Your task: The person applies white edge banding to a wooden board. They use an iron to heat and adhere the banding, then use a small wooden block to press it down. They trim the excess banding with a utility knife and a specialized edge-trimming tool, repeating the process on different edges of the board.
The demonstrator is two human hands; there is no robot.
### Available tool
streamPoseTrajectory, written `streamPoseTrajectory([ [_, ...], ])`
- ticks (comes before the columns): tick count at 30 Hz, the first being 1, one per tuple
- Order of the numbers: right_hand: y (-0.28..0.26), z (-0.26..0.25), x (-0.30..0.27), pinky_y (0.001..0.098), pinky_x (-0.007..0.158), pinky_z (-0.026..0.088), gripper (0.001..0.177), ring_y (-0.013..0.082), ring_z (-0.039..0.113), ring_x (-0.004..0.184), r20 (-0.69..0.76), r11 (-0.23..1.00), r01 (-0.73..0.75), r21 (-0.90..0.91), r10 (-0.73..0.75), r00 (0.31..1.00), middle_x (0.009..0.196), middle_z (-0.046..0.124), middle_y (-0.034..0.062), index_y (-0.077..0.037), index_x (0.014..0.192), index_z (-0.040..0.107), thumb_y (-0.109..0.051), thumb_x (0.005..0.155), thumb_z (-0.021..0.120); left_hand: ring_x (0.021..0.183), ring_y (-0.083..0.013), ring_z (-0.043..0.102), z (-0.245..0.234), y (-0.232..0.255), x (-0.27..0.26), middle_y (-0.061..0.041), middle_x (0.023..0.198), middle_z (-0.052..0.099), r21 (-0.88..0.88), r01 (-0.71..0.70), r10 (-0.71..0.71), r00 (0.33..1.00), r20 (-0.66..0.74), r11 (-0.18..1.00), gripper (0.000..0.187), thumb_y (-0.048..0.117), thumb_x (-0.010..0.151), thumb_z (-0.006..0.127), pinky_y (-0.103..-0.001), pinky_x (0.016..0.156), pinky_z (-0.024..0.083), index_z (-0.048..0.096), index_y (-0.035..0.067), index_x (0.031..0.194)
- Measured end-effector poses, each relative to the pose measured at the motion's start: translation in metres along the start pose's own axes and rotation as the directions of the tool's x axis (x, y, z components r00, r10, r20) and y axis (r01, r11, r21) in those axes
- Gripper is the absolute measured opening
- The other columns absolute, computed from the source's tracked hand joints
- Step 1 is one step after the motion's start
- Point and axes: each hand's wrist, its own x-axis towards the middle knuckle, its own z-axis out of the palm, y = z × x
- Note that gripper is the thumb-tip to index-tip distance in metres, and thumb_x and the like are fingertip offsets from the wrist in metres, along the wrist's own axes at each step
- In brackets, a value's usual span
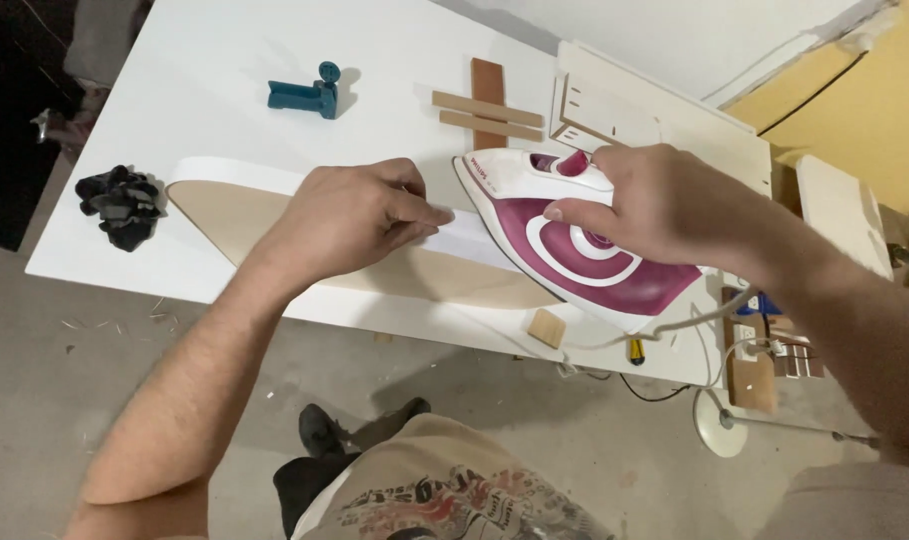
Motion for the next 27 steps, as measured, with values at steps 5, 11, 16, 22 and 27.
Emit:
streamPoseTrajectory([
  [5, -0.010, -0.002, 0.006, 0.0374, 0.050, 0.055, 0.054, 0.0290, 0.069, 0.052, 0.015, 0.999, 0.006, -0.048, -0.005, 1.000, 0.050, 0.061, 0.0121, -0.003, 0.093, 0.061, -0.056, 0.101, 0.056, 0.082, -0.0237, 0.075, -0.002, 0.003, 0.003, 0.001, 0.100, 0.074, -0.042, -0.003, 0.003, 1.000, 0.006, 0.999, 0.013, 0.027, 0.094, 0.073, -0.037, 0.071, 0.057, 0.081, 0.029, 0.103],
  [11, -0.016, -0.006, 0.001, 0.0395, 0.054, 0.057, 0.054, 0.0314, 0.074, 0.059, 0.044, 0.996, 0.008, -0.084, -0.004, 0.999, 0.056, 0.067, 0.0141, -0.002, 0.097, 0.062, -0.055, 0.101, 0.054, 0.081, -0.0227, 0.075, 0.008, -0.003, 0.002, 0.001, 0.098, 0.074, -0.028, -0.022, 0.020, 0.998, -0.059, 0.999, 0.013, 0.025, 0.089, 0.079, -0.036, 0.070, 0.057, 0.080, 0.023, 0.102],
  [16, -0.017, -0.007, 0.003, 0.0393, 0.056, 0.060, 0.053, 0.0334, 0.077, 0.068, 0.038, 0.997, 0.001, -0.072, 0.001, 0.999, 0.070, 0.072, 0.0177, -0.001, 0.105, 0.063, -0.053, 0.101, 0.056, 0.081, -0.0248, 0.075, 0.004, -0.002, 0.003, -0.002, 0.097, 0.075, -0.042, -0.027, 0.024, 0.998, -0.059, 0.999, 0.009, 0.022, 0.089, 0.079, -0.037, 0.070, 0.057, 0.080, 0.021, 0.098],
  [22, -0.010, -0.009, 0.016, 0.0324, 0.035, 0.037, 0.054, 0.0216, 0.053, 0.037, 0.083, 0.997, -0.039, 0.065, 0.033, 0.996, 0.050, 0.064, 0.0110, -0.013, 0.137, 0.058, -0.044, 0.095, 0.069, 0.074, -0.0197, 0.069, 0.027, -0.029, 0.009, 0.006, 0.089, 0.074, -0.046, -0.205, 0.191, 0.959, -0.208, 0.978, 0.010, 0.029, 0.093, 0.081, -0.039, 0.045, 0.043, 0.079, 0.019, 0.091],
  [27, -0.032, -0.030, 0.009, 0.0327, 0.042, 0.049, 0.058, 0.0279, 0.075, 0.066, 0.237, 0.962, -0.269, -0.041, 0.271, 0.933, 0.085, 0.076, 0.0163, -0.022, 0.151, 0.045, -0.043, 0.100, 0.061, 0.075, -0.0205, 0.069, 0.028, -0.030, 0.013, 0.005, 0.089, 0.074, -0.039, -0.202, 0.190, 0.960, -0.205, 0.979, 0.013, 0.030, 0.093, 0.081, -0.040, 0.043, 0.044, 0.080, 0.018, 0.090],
])
